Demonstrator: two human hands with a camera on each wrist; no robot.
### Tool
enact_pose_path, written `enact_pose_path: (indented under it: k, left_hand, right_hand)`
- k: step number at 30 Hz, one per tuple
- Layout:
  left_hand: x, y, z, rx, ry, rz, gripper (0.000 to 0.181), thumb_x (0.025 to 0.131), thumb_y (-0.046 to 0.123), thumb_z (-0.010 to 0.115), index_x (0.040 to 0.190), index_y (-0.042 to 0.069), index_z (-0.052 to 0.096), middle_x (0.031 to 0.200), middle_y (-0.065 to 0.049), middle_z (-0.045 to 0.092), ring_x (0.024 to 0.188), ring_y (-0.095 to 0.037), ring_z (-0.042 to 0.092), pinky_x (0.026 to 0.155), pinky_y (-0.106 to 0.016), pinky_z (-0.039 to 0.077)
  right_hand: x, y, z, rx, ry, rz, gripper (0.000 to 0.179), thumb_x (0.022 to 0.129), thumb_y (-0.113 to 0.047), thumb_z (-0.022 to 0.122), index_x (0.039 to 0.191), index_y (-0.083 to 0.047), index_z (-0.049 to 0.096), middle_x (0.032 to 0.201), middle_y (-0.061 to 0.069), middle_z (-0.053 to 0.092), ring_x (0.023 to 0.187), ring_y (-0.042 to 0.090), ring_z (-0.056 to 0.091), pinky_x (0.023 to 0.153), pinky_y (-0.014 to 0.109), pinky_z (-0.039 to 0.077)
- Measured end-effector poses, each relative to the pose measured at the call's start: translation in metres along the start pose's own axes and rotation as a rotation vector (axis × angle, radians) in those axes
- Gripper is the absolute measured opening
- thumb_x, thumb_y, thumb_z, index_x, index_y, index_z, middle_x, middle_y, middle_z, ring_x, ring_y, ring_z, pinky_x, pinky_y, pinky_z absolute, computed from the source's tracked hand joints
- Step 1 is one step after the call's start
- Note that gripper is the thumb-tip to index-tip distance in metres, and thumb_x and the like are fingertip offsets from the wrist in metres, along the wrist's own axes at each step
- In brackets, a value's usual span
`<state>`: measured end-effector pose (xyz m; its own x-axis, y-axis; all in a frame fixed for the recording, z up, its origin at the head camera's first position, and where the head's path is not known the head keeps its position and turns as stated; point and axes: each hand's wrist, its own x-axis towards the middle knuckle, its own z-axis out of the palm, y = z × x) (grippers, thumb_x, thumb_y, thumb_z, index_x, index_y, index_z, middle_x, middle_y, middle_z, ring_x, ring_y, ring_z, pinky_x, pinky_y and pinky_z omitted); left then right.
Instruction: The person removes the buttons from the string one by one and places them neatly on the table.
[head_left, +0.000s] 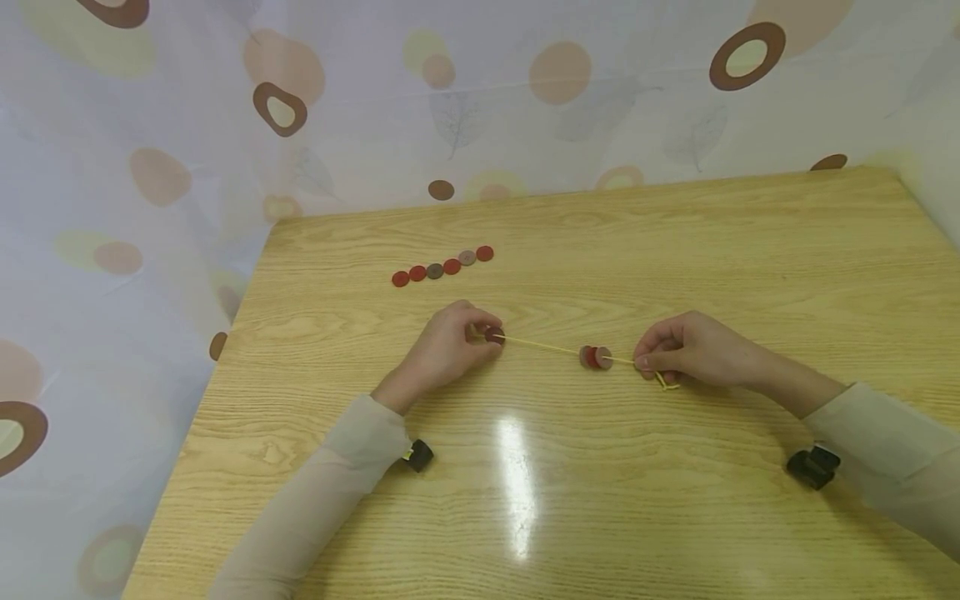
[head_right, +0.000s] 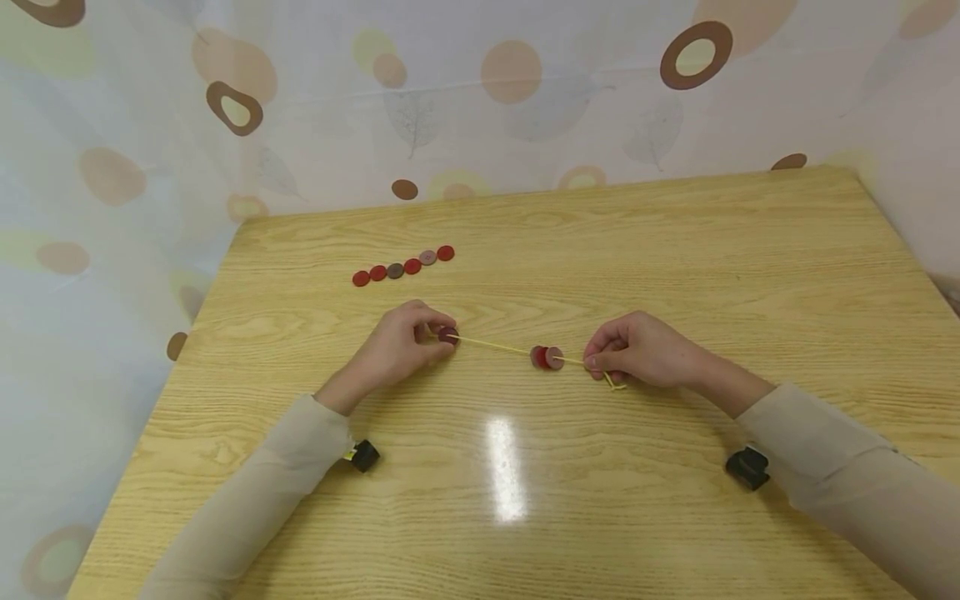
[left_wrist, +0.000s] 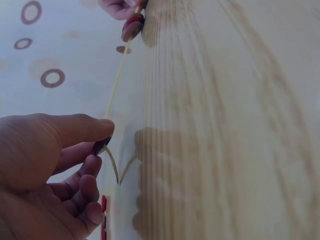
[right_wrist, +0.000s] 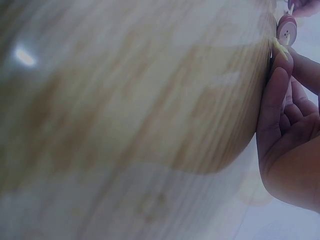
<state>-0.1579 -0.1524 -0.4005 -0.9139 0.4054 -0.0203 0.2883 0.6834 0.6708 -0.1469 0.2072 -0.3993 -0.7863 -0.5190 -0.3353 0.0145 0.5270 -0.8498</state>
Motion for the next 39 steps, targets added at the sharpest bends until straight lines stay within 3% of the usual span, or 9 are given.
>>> enact_pose_path:
  k: [39]
  left_hand:
    - [-0.006, -0.014, -0.012, 0.011, 0.032, -0.034, 0.025, 0.089, 0.019, 0.079, 0.113, 0.012, 0.077, 0.102, 0.001, 0.064, 0.090, -0.019, 0.053, 0.078, -0.033, 0.045]
  right_hand:
    - [0.000, 0.000, 0.000, 0.004, -0.002, -0.008, 0.013, 0.096, -0.009, 0.068, 0.099, 0.003, 0.069, 0.082, 0.010, 0.067, 0.066, 0.012, 0.057, 0.059, 0.026, 0.051]
